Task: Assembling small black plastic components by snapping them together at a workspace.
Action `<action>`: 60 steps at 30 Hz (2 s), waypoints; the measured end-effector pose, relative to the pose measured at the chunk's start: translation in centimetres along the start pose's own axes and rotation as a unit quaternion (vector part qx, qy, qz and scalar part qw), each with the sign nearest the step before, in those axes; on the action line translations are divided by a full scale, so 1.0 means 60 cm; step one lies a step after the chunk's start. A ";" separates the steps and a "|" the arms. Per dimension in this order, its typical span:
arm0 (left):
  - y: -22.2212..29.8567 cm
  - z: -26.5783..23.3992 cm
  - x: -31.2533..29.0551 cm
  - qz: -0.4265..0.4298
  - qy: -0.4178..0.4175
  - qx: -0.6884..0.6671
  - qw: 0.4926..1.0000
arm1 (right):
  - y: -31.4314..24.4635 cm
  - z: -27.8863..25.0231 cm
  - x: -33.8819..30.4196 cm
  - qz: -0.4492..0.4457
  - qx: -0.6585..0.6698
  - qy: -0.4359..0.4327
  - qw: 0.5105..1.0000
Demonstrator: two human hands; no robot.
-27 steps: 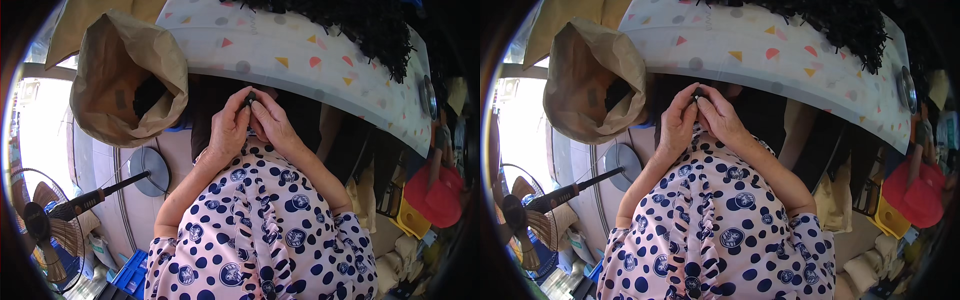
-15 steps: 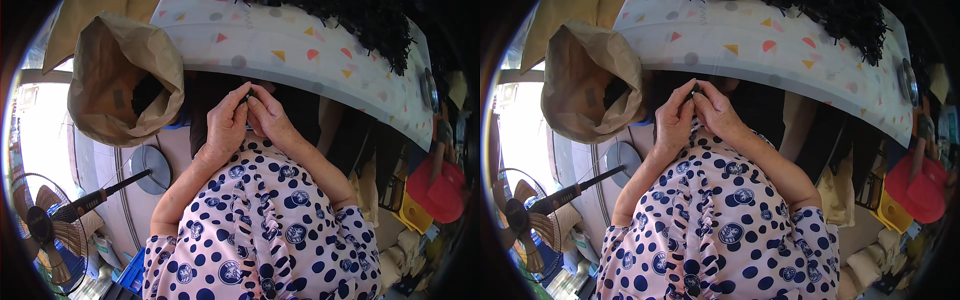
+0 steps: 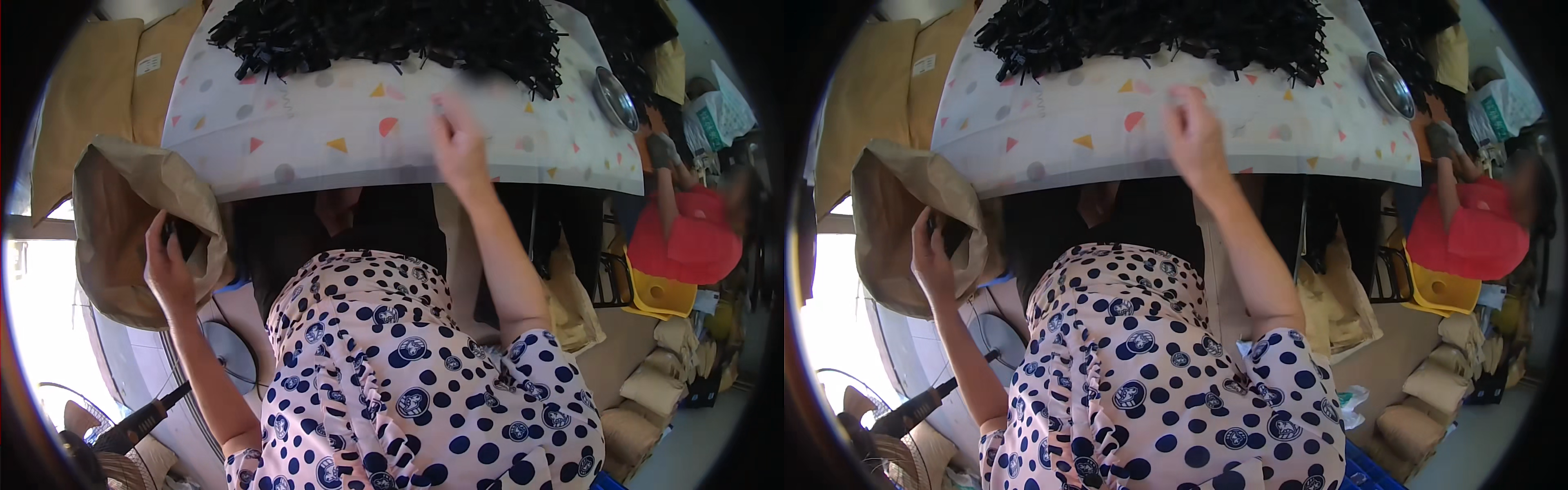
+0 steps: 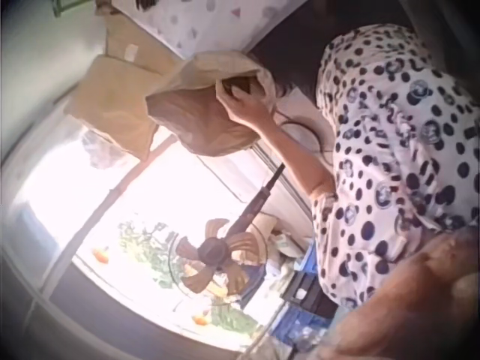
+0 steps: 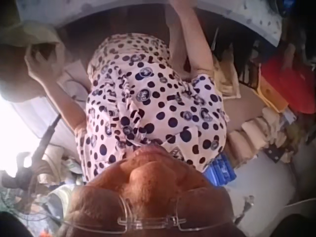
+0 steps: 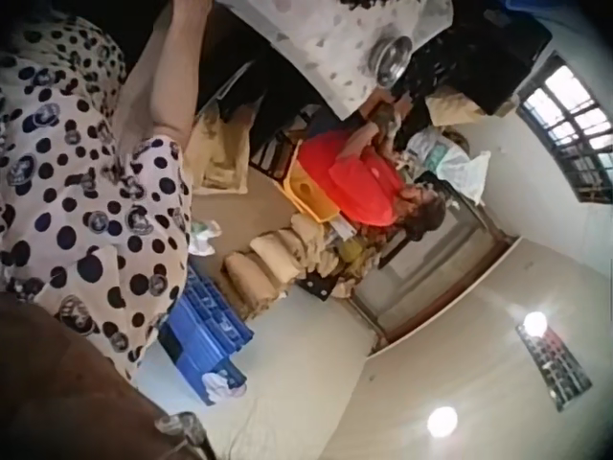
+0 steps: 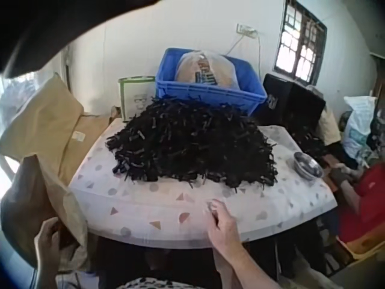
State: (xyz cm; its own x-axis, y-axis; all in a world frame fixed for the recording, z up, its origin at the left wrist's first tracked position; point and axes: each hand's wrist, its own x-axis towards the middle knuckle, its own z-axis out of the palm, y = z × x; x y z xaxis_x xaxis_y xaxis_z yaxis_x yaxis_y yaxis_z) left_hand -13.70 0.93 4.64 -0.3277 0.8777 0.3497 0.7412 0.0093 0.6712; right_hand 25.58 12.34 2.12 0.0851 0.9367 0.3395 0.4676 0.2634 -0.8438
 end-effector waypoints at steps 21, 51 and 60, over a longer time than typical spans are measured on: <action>0.170 0.157 0.005 -0.134 -0.276 -0.417 0.856 | -0.077 0.085 0.033 -0.102 0.115 -0.200 0.968; 0.115 0.174 -0.087 -0.079 -0.155 -0.322 0.931 | -0.117 0.171 -0.144 0.246 0.329 -0.335 0.848; 0.137 0.168 -0.081 0.028 -0.111 -0.160 0.980 | -0.102 0.175 -0.141 0.169 0.275 -0.329 0.888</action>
State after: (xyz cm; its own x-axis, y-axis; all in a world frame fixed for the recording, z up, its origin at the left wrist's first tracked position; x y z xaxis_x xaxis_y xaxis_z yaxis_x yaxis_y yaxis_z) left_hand -0.11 1.54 1.87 -0.1290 0.9555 0.2653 0.5212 -0.1623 0.8378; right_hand 12.80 5.24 0.03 -0.4775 0.8683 -0.1344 -0.0031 -0.1546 -0.9880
